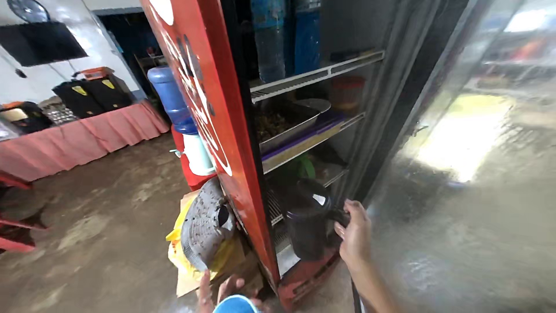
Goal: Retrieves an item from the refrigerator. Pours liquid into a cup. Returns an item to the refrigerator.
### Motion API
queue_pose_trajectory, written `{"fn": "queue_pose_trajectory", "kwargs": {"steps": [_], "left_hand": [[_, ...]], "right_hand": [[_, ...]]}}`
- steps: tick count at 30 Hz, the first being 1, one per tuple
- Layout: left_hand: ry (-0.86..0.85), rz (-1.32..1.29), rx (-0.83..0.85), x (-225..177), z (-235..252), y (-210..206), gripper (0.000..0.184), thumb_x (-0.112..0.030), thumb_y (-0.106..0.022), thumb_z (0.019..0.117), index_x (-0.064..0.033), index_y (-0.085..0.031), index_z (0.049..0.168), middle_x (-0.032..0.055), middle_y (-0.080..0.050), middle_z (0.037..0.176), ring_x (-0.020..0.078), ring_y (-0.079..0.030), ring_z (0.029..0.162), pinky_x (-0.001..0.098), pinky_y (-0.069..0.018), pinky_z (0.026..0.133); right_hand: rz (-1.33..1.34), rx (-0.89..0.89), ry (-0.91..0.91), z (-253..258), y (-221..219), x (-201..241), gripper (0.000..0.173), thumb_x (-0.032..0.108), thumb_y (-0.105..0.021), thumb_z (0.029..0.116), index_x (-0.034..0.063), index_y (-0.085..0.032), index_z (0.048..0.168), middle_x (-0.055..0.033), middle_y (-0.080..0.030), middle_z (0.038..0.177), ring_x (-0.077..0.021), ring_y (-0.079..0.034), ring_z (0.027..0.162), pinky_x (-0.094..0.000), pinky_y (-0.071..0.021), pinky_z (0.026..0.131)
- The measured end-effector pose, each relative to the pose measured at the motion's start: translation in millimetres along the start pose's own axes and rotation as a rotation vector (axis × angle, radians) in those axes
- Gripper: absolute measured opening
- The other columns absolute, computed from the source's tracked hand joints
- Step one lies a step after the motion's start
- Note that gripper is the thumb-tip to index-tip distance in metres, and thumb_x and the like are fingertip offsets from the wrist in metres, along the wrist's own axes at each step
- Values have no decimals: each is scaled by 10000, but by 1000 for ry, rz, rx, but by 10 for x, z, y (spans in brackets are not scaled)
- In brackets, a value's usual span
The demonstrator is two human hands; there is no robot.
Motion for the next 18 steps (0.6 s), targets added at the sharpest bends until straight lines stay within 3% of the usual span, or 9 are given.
{"fn": "queue_pose_trajectory", "kwargs": {"steps": [1,4,8,12,14,16,18], "left_hand": [[5,-54,72,15,110,-106,782,-798,-530,849,-439,-399,1531,58,-676,1307,288,-708,1064,481,-601,862],[9,-272,280,60,508,-320,799,-773,-554,829,-398,-453,1527,85,-673,1315,301,-705,1080,470,-609,844],[55,-367,243,128,901,-491,860,-799,-576,785,-333,-484,1502,116,-719,1190,311,-737,939,463,-626,741],[133,-396,214,279,1004,-452,949,-852,-550,757,-316,-440,1532,116,-726,1166,320,-717,1023,510,-585,889],[173,-389,186,296,946,-487,980,-858,-579,727,-283,-459,1511,129,-738,1127,329,-725,1001,512,-590,872],[203,-363,214,306,858,-508,991,-857,-566,736,-289,-418,1533,148,-732,1127,342,-732,960,490,-616,777],[207,-350,230,330,801,-490,994,-869,-547,735,-317,-405,1550,130,-726,1136,322,-715,987,484,-592,847]], "right_hand": [[-1,-8,12,-1,91,-9,217,232,-446,1040,176,-537,851,89,-496,712,14,-373,479,-144,-310,426],[-51,22,55,-16,333,-24,246,214,-413,1038,199,-534,824,114,-494,680,24,-379,473,-138,-318,418],[-19,162,138,1,619,-1,297,184,-338,1034,231,-522,806,158,-512,628,58,-457,490,-124,-382,429],[35,149,32,-213,757,89,385,218,-297,1054,263,-526,748,156,-495,531,52,-432,425,-124,-353,395],[48,136,4,-308,817,97,401,223,-282,1058,260,-522,739,150,-499,524,56,-422,412,-118,-335,385],[51,170,4,-383,903,60,399,211,-271,1049,263,-540,759,155,-534,550,72,-408,410,-106,-318,378],[48,182,-8,-454,978,37,397,202,-274,1039,262,-534,745,155,-524,543,80,-386,401,-97,-295,371]]}}
Point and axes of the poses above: each hand's wrist, its own z-axis towards the middle knuckle, its own y-axis out of the back of the hand, x = y × z, the point moved 2 cm from there along z, towards the middle knuckle
